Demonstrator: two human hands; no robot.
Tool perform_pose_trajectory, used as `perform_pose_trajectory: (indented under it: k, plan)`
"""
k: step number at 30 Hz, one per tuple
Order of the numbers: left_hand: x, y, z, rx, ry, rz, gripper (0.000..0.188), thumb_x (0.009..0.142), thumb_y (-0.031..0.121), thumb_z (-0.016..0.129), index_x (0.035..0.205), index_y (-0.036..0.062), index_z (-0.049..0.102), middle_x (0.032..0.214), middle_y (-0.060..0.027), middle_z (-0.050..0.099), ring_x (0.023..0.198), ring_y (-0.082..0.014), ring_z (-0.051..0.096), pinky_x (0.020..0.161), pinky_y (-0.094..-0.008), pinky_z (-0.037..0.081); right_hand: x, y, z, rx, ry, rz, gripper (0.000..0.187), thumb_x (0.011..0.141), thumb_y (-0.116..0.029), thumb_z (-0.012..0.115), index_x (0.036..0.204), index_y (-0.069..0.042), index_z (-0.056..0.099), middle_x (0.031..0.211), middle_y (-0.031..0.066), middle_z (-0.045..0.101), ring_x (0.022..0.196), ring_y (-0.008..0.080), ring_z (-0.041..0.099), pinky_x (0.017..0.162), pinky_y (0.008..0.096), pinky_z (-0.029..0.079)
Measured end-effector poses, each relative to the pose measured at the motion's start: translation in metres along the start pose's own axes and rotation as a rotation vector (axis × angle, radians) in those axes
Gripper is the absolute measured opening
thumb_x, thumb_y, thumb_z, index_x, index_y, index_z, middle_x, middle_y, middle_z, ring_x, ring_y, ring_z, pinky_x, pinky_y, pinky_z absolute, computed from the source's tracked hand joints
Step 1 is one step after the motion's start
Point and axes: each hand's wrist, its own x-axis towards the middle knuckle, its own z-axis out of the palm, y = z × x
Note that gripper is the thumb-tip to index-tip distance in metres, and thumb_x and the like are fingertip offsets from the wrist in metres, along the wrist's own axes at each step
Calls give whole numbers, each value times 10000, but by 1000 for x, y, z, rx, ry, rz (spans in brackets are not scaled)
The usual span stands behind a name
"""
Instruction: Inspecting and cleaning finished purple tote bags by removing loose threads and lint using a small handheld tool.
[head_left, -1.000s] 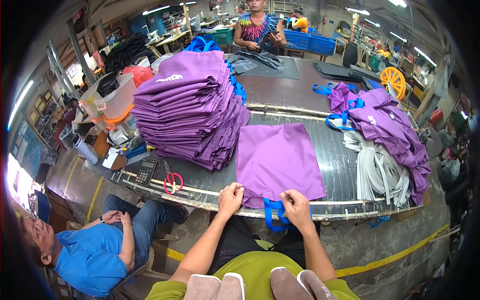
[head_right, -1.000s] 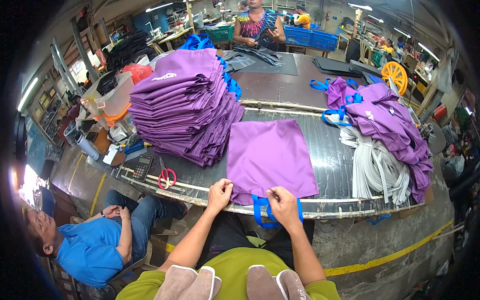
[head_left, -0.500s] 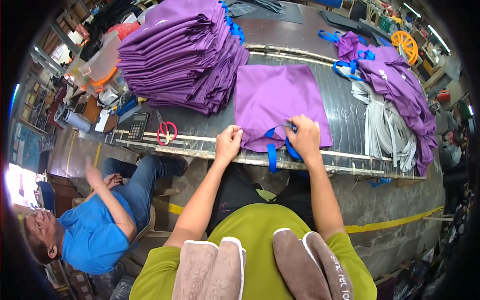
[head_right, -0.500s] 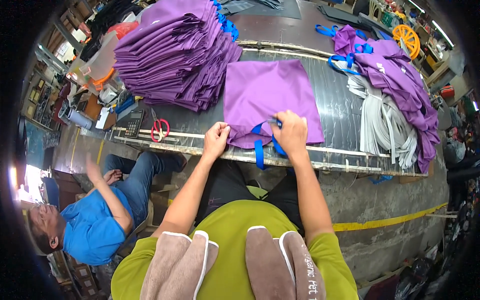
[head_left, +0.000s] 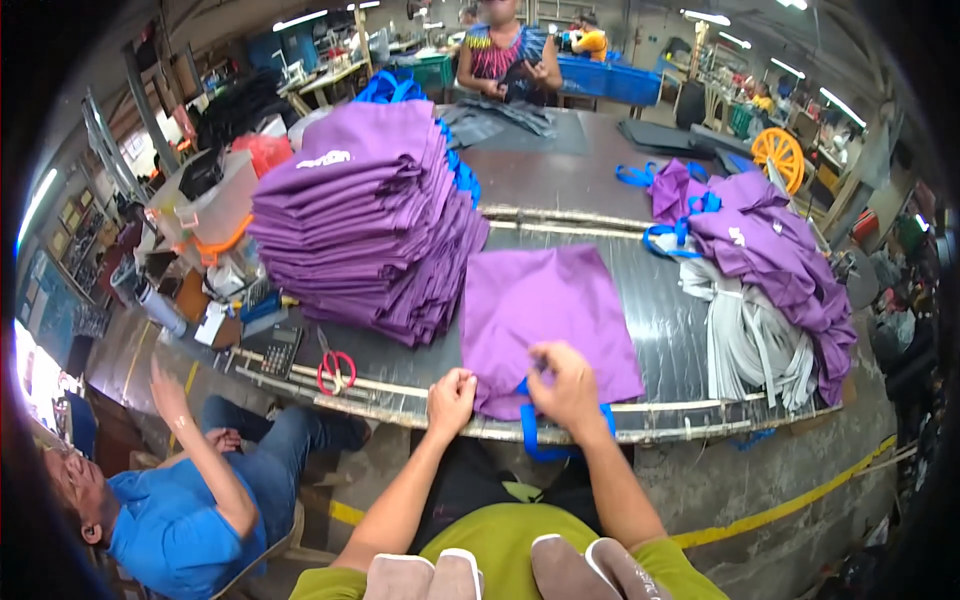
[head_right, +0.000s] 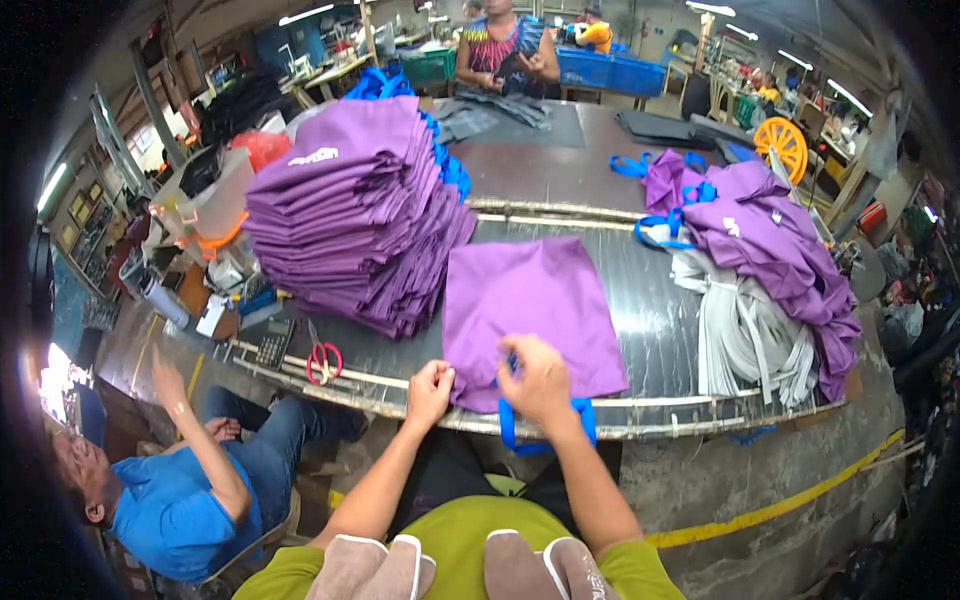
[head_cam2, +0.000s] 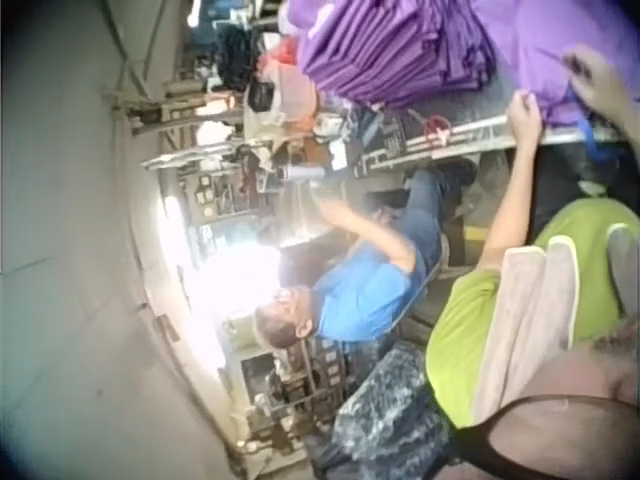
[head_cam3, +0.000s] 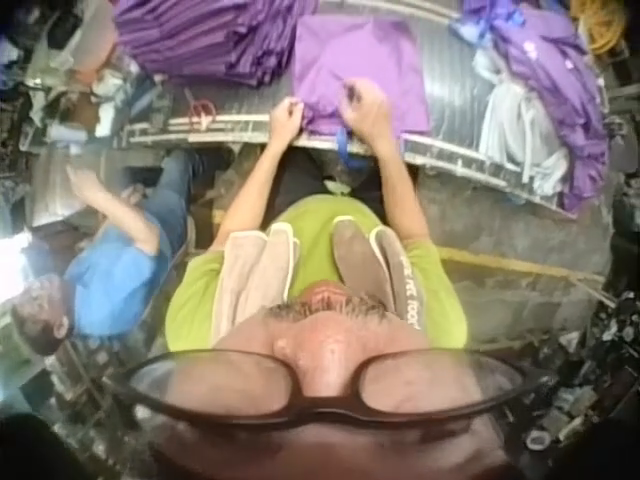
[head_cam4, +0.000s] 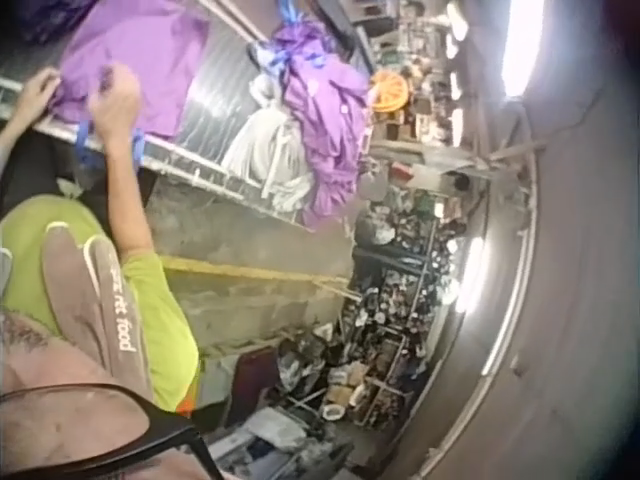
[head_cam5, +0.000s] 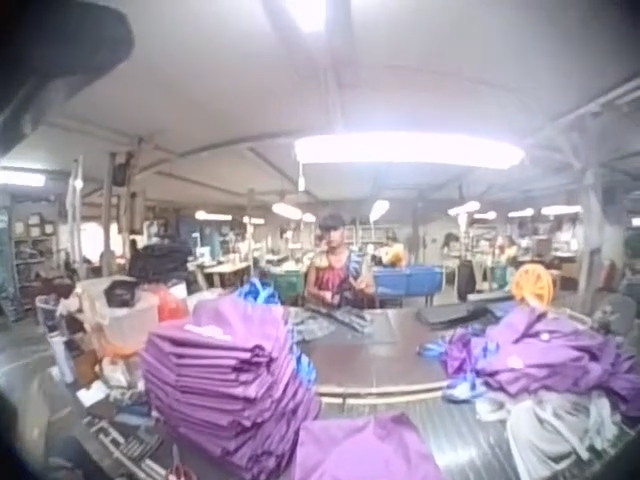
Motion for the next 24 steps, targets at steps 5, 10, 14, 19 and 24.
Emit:
perform_pose_trajectory:
  k: [5,10,14,19,24]
  plan:
    - [5,8,1,0,-38,-34,213,997,246,757,1056,42,771,889,-167,793,823,-337,783,755,-455,586,-41,-20,32,-60,-256,146,218,925,-186,828,1126,-107,800,868,128,774,790,319,776,714,437,590]
    - [10,1,1,-3,-34,35,203,997,232,753,1067,43,772,892,-160,792,826,-318,778,765,-453,585,-44,24,68,126,-292,335,239,955,-231,816,1143,-85,797,848,119,774,748,257,748,711,405,575]
    - [5,19,0,-122,72,90,265,960,257,806,1109,53,726,872,-109,761,792,-306,736,737,-452,562,-21,35,61,259,-354,462,214,996,-186,804,1139,-28,784,908,85,806,794,124,706,727,330,563]
    - [-6,45,-15,8,-16,326,354,872,367,890,933,103,662,833,-43,613,788,-293,611,708,-432,466,-18,84,87,416,-275,551,272,988,-200,811,1110,37,762,1006,120,829,914,131,752,833,333,601]
    - [-4,42,-6,207,-15,378,175,939,247,809,860,113,730,818,-41,711,815,-289,648,758,-448,449,-12,93,86,444,-332,606,193,996,-161,823,1052,10,755,908,-22,730,812,49,622,724,272,526]
